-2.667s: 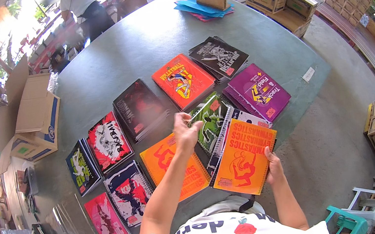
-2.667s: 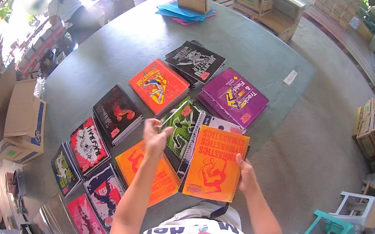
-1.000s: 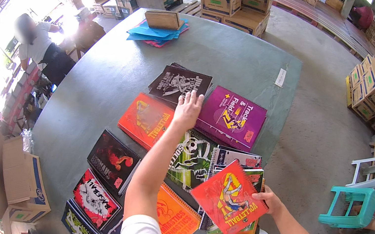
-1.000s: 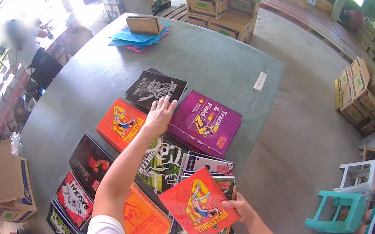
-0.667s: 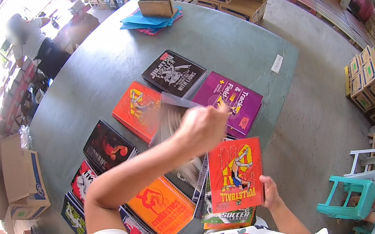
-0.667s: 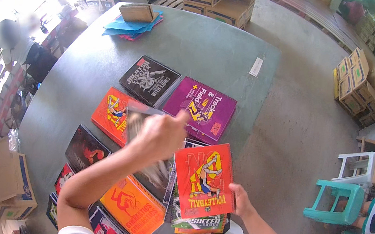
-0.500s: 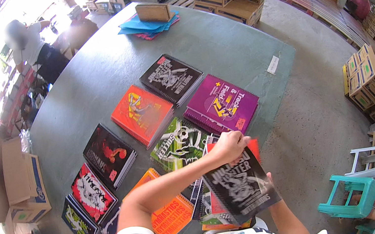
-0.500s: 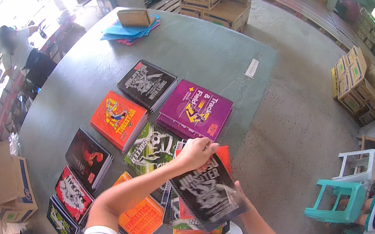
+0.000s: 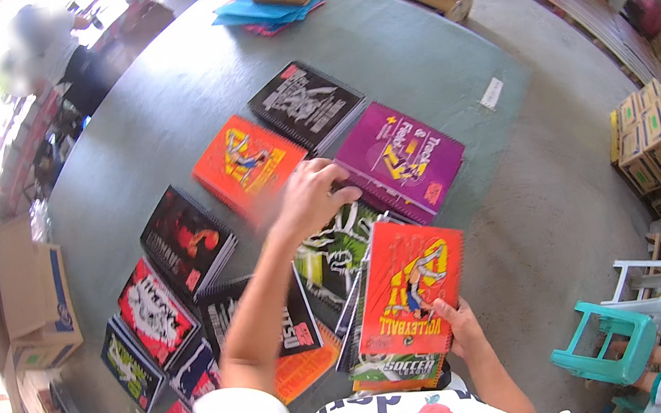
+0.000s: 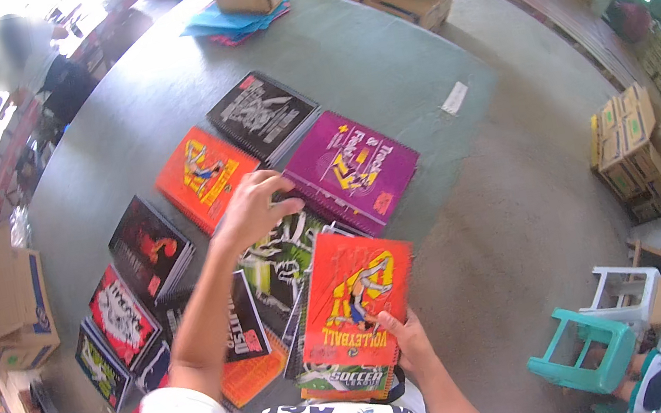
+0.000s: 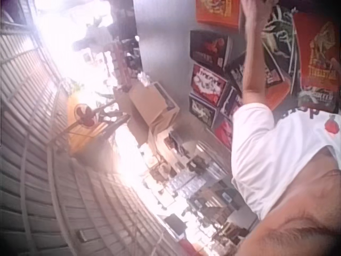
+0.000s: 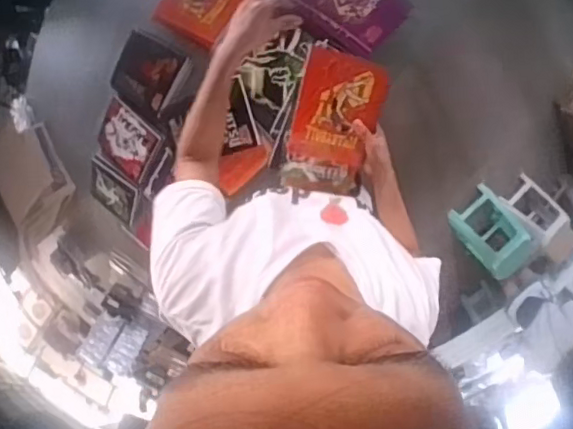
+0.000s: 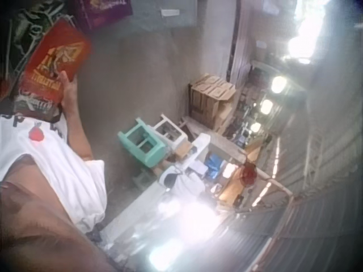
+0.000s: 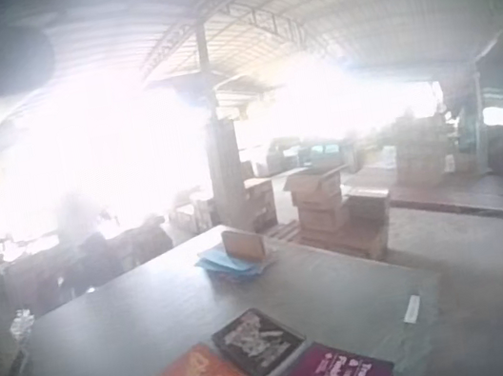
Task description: The person wraps notebooks in plastic film and secures them with adhesive tape.
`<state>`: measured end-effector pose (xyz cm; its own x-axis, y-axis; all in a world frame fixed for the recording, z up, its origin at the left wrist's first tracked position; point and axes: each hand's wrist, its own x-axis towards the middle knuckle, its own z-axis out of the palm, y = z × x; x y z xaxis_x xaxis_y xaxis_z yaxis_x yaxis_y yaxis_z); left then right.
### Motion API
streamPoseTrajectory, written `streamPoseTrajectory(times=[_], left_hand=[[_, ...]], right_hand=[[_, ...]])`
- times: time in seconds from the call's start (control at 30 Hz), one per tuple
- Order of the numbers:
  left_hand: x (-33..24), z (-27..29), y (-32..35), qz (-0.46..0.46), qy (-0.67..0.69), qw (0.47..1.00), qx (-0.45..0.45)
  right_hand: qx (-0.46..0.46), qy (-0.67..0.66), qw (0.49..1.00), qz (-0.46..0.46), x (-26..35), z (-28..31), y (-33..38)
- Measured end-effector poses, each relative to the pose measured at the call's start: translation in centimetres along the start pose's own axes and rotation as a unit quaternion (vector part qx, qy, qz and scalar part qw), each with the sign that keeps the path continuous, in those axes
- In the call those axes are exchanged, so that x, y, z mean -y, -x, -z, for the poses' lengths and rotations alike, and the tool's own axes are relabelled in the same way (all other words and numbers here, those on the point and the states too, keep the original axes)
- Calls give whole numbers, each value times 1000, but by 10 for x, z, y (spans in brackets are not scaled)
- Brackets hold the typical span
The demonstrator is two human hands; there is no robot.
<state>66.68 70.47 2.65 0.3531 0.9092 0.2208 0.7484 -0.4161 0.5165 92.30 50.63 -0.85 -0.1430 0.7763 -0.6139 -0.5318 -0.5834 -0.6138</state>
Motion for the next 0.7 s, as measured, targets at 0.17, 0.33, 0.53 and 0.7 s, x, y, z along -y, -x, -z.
streamPoseTrajectory(times=[0.17, 0.33, 0.53, 0.7], left_hand=[[28, 81, 122, 189, -198, 912, 306], [40, 89, 182, 105, -227, 965, 73], [-43, 142, 136, 114, 204, 972, -16], [-58, 61, 105, 177, 147, 941, 247]], right_hand=[[44, -39, 998, 5, -6, 10, -10], [69, -44, 997, -9, -2, 3, -12], [58, -27, 998, 14, -8, 17, -15], [157, -133, 978, -40, 1, 27, -16]])
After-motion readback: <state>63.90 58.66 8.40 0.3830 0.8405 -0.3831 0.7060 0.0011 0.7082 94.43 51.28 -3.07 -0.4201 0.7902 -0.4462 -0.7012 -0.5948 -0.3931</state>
